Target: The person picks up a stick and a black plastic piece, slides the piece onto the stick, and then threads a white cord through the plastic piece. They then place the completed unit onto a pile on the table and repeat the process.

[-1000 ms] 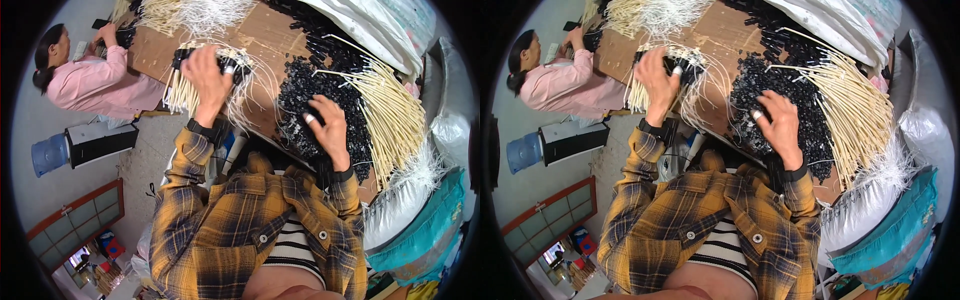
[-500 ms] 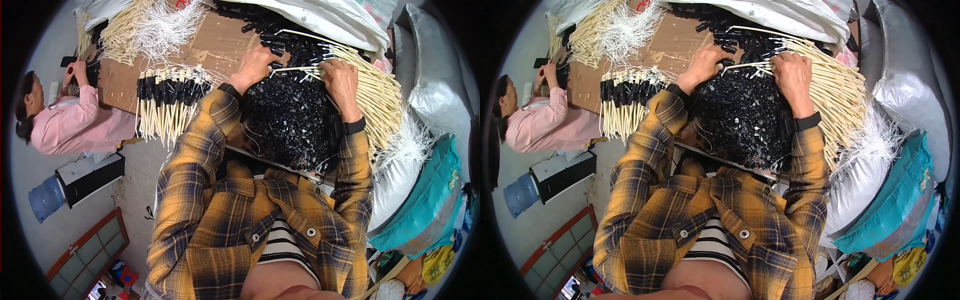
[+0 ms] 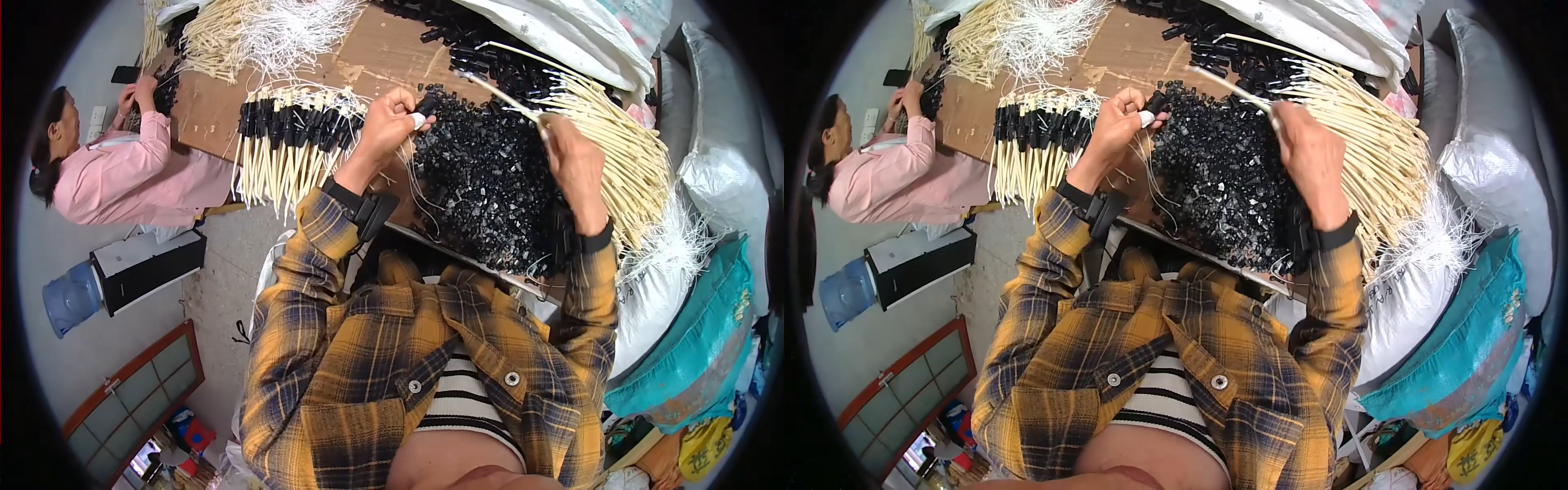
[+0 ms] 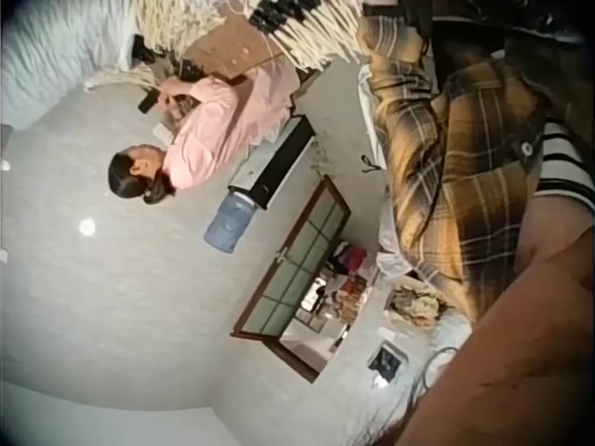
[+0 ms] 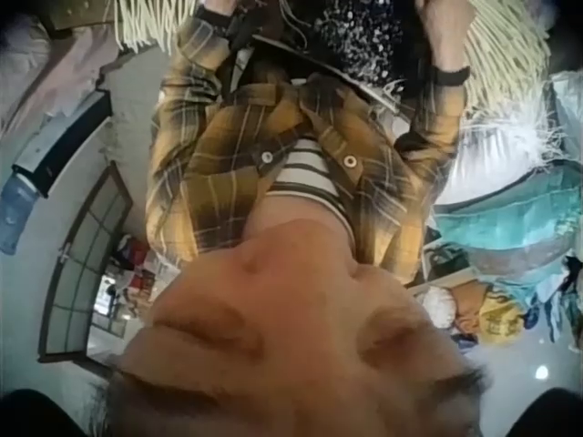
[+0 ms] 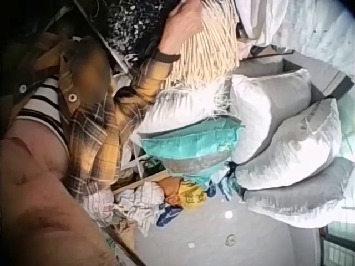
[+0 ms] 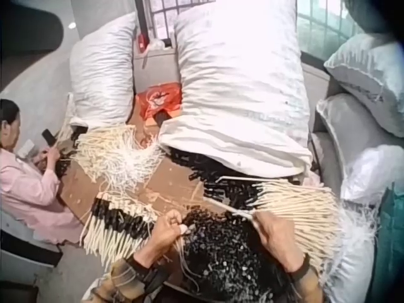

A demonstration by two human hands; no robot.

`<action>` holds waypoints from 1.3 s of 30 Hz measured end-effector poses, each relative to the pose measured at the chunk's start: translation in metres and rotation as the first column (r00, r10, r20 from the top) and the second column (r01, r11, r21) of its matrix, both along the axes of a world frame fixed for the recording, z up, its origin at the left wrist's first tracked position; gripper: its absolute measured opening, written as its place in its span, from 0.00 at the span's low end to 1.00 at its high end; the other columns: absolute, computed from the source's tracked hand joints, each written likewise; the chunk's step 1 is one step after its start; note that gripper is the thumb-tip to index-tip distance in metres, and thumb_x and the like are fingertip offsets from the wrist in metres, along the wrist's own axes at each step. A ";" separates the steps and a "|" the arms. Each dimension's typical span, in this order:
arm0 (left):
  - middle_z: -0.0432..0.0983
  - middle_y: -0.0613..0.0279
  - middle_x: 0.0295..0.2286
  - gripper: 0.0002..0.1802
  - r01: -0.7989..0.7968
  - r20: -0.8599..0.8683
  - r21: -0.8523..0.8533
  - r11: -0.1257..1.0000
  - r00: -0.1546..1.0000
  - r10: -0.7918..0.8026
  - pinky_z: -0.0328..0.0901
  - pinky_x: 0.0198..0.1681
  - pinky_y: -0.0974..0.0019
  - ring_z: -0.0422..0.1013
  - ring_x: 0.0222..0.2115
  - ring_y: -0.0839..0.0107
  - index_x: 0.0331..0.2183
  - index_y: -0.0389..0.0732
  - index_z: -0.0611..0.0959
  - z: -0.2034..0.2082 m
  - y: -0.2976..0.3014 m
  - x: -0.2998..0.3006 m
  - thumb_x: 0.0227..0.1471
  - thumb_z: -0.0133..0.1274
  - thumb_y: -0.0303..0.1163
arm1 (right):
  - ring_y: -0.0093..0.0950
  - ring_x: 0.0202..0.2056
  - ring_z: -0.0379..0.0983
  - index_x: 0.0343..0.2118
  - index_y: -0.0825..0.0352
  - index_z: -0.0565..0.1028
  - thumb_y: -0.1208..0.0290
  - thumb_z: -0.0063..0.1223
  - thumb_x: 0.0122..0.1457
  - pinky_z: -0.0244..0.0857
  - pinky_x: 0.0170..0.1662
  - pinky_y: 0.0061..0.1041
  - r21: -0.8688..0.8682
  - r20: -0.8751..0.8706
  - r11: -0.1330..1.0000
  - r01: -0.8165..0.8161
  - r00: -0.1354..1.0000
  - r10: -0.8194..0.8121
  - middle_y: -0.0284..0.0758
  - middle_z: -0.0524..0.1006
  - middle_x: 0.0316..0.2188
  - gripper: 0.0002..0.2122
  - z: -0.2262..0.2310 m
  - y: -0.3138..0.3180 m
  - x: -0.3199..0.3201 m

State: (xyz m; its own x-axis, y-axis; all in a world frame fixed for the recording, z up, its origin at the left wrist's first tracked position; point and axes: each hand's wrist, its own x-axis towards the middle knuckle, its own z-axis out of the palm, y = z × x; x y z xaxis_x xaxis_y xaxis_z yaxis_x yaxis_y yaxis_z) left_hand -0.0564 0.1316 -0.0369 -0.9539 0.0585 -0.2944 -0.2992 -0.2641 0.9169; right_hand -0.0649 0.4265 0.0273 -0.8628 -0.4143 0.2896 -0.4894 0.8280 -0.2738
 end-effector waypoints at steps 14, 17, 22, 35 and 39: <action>0.74 0.59 0.36 0.21 0.125 -0.356 -0.555 0.822 0.858 -0.371 0.61 0.49 0.67 0.69 0.41 0.68 0.42 0.33 0.76 0.008 0.018 0.033 0.42 0.42 0.20 | 0.37 0.21 0.70 0.40 0.61 0.78 0.76 0.54 0.55 0.60 0.24 0.31 -0.254 0.160 0.965 -0.065 0.981 0.108 0.37 0.71 0.21 0.10 -0.004 -0.008 0.065; 0.73 0.54 0.36 0.21 0.111 -0.375 -0.618 0.778 0.828 -0.417 0.60 0.51 0.65 0.70 0.41 0.63 0.41 0.32 0.77 0.011 0.017 0.035 0.41 0.43 0.21 | 0.37 0.21 0.69 0.40 0.61 0.79 0.76 0.55 0.54 0.60 0.23 0.31 -0.274 0.132 0.959 -0.076 0.984 0.115 0.37 0.71 0.21 0.10 -0.006 -0.012 0.066; 0.74 0.55 0.37 0.17 0.090 -0.354 -0.622 0.778 0.854 -0.382 0.61 0.51 0.65 0.68 0.43 0.62 0.38 0.34 0.77 0.021 0.018 0.037 0.42 0.41 0.19 | 0.34 0.20 0.69 0.40 0.63 0.79 0.77 0.55 0.54 0.60 0.23 0.29 -0.282 0.171 0.958 -0.044 0.981 0.096 0.37 0.72 0.21 0.10 -0.005 -0.012 0.071; 0.71 0.74 0.21 0.13 -0.334 -0.429 -0.897 0.291 0.495 -0.756 0.57 0.12 0.75 0.68 0.17 0.80 0.37 0.61 0.78 0.037 0.069 0.061 0.48 0.56 0.32 | 0.27 0.31 0.76 0.48 0.64 0.74 0.81 0.57 0.48 0.69 0.35 0.22 -0.483 0.379 0.869 0.104 0.920 0.101 0.37 0.79 0.34 0.21 -0.012 -0.030 0.074; 0.74 0.63 0.22 0.11 -0.267 -0.527 -0.832 0.486 0.655 -0.542 0.68 0.24 0.64 0.73 0.21 0.65 0.34 0.43 0.76 0.031 0.044 0.060 0.46 0.58 0.32 | 0.25 0.32 0.76 0.24 0.65 0.76 0.77 0.57 0.52 0.69 0.37 0.22 -0.924 0.338 0.315 0.214 0.843 0.418 0.35 0.79 0.33 0.03 -0.026 -0.006 0.070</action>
